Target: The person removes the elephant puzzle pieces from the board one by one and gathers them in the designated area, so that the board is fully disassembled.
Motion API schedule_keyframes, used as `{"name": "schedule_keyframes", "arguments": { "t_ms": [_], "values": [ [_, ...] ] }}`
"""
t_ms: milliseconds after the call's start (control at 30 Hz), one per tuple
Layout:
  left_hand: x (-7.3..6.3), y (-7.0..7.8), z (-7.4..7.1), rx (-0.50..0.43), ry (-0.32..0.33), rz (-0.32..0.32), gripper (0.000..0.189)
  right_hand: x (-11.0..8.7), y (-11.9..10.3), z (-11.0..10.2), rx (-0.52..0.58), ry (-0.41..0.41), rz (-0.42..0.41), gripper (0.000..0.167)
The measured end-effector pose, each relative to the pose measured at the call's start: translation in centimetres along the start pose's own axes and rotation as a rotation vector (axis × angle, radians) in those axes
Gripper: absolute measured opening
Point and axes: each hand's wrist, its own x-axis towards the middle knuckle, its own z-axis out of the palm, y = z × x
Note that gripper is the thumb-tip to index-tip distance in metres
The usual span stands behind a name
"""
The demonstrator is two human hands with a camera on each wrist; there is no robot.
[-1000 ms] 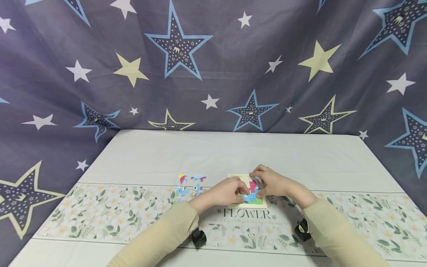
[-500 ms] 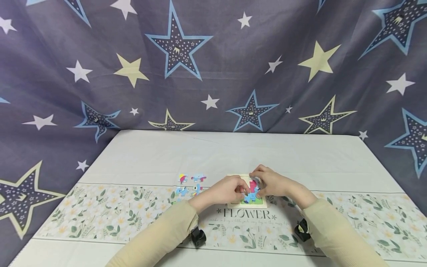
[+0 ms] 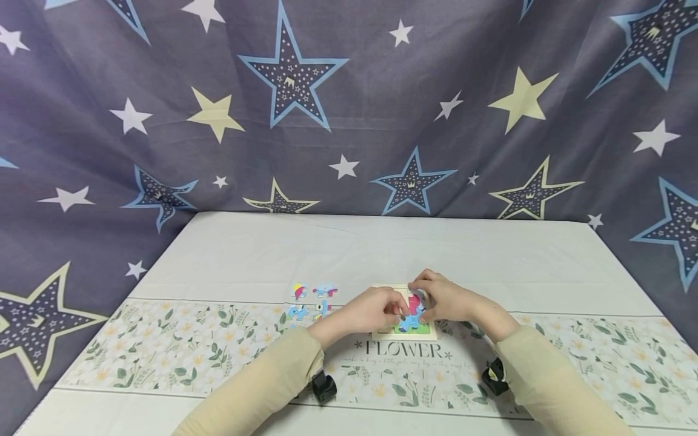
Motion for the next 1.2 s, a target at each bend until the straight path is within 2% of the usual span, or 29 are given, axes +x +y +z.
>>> {"name": "schedule_keyframes", "arguments": {
  "t_ms": [333, 633, 767, 900, 1200],
  "values": [
    [-0.1, -0.1, -0.1, -0.008, 0.0, 0.012, 0.012, 0.1, 0.0, 0.1, -0.009, 0.01, -0.001, 0.063],
    [-0.5, -0.3, -0.2, -0.052, 0.009, 0.021, 0.011, 0.2, 0.0, 0.2, -0.01, 0.007, 0.003, 0.062],
    [-0.7, -0.7, -0.4, -0.102, 0.017, -0.002, 0.013, 0.2, 0.0, 0.3, -0.013, 0.004, 0.007, 0.062],
    [-1.0, -1.2, -0.6, -0.106, 0.026, -0.002, 0.012, 0.2, 0.1, 0.4, -0.013, 0.005, 0.02, 0.061],
    [-2.5, -2.1, -1.7, -0.156, 0.024, -0.047, 0.012, 0.1, 0.3, 0.3, 0.0, 0.005, 0.049, 0.065]
  ]
}}
